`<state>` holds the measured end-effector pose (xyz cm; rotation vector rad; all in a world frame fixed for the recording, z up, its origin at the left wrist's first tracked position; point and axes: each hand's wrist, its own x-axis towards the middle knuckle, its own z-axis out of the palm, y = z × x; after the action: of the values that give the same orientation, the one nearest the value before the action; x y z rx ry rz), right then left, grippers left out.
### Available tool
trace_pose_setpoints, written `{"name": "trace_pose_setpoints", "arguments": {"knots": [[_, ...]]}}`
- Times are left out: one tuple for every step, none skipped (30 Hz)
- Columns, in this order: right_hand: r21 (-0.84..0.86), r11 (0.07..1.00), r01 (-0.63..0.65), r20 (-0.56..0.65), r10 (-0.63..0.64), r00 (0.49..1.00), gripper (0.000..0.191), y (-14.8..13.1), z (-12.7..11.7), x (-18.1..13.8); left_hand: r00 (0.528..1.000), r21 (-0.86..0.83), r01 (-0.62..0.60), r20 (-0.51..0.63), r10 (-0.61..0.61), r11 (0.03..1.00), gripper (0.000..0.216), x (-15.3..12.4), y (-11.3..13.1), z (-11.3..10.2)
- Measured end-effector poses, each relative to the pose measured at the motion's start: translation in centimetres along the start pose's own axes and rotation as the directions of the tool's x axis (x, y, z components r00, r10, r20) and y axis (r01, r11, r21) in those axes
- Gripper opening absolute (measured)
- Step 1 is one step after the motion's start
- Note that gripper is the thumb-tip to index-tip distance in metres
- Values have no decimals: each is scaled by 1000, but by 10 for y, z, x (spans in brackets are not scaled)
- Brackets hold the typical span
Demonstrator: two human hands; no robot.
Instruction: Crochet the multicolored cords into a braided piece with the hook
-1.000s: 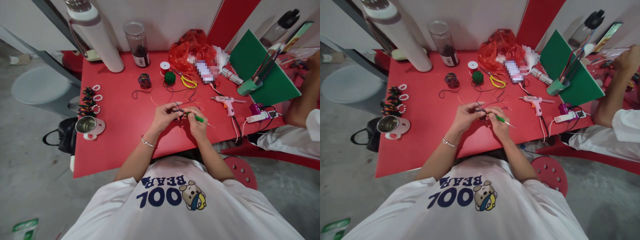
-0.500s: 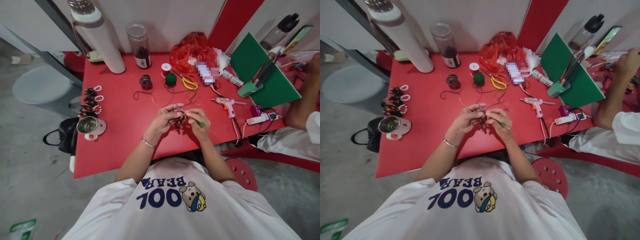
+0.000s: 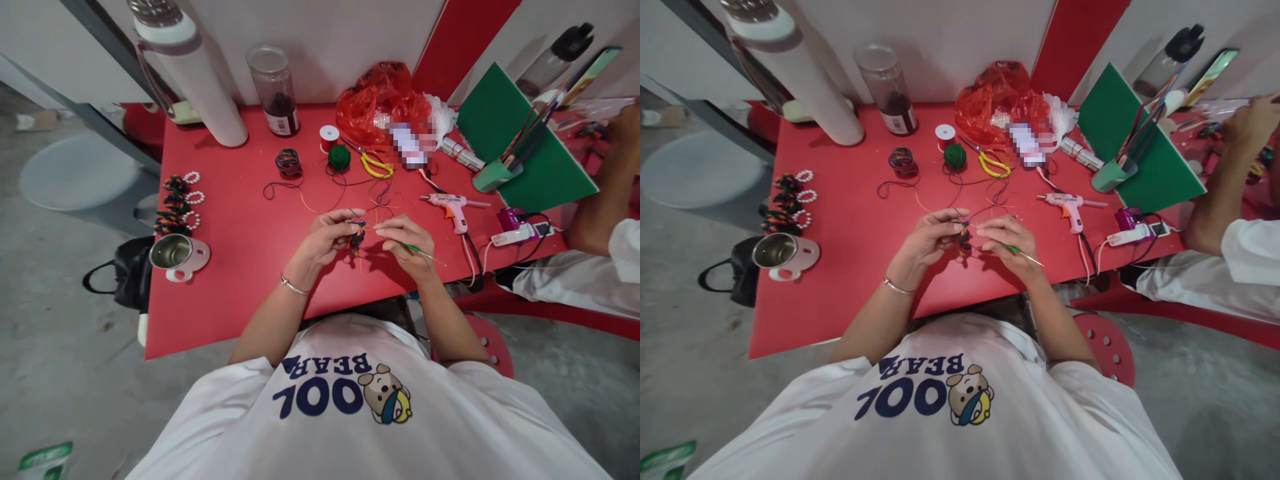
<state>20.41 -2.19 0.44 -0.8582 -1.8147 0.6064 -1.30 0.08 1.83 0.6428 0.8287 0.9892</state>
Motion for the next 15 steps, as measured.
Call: {"name": "trace_pose_setpoints", "arguments": {"knots": [[7,1000,-13,6,13,1000,23,0,-1,0,1000,3,-3,5,3,1000,41,0,0,0],[21,999,-25,1,25,1000,23,0,-2,-1,1000,4,-6,11,6,1000,41,0,0,-1],[41,999,-35,-11,36,999,22,-1,-2,-1,1000,0,-11,16,11,1000,40,0,0,-1],[64,997,-41,-27,43,999,21,0,-2,-2,1000,-5,-16,19,16,1000,40,0,0,-1],[86,995,-47,-45,51,998,20,0,-2,-2,1000,-11,-21,20,21,1000,40,0,0,-1],[103,993,-58,-60,64,996,19,1,-2,-3,999,-16,-23,22,23,1000,40,0,0,-1],[116,991,-73,-70,81,994,19,2,-1,-4,999,-19,-24,24,25,1000,40,0,0,-1],[128,988,-89,-78,99,992,19,4,1,-5,999,-20,-24,25,25,1000,40,0,0,-1],[145,984,-106,-86,119,989,20,6,3,-6,999,-18,-26,26,26,999,41,0,0,-1],[170,978,-122,-99,140,985,22,9,6,-7,999,-16,-27,25,27,1000,41,0,-1,0],[205,969,-136,-116,161,980,24,12,10,-9,999,-13,-29,23,29,999,41,1,-1,0],[250,957,-148,-136,186,973,25,14,14,-10,999,-9,-32,22,32,999,41,1,-2,1],[302,939,-163,-153,217,964,27,17,20,-12,999,-6,-37,22,37,999,42,2,-3,1],[351,920,-174,-170,246,954,28,18,26,-13,999,-2,-46,23,46,999,42,2,-5,2],[381,907,-181,-186,267,945,30,19,32,-14,998,2,-62,20,62,998,43,3,-7,3]]}}
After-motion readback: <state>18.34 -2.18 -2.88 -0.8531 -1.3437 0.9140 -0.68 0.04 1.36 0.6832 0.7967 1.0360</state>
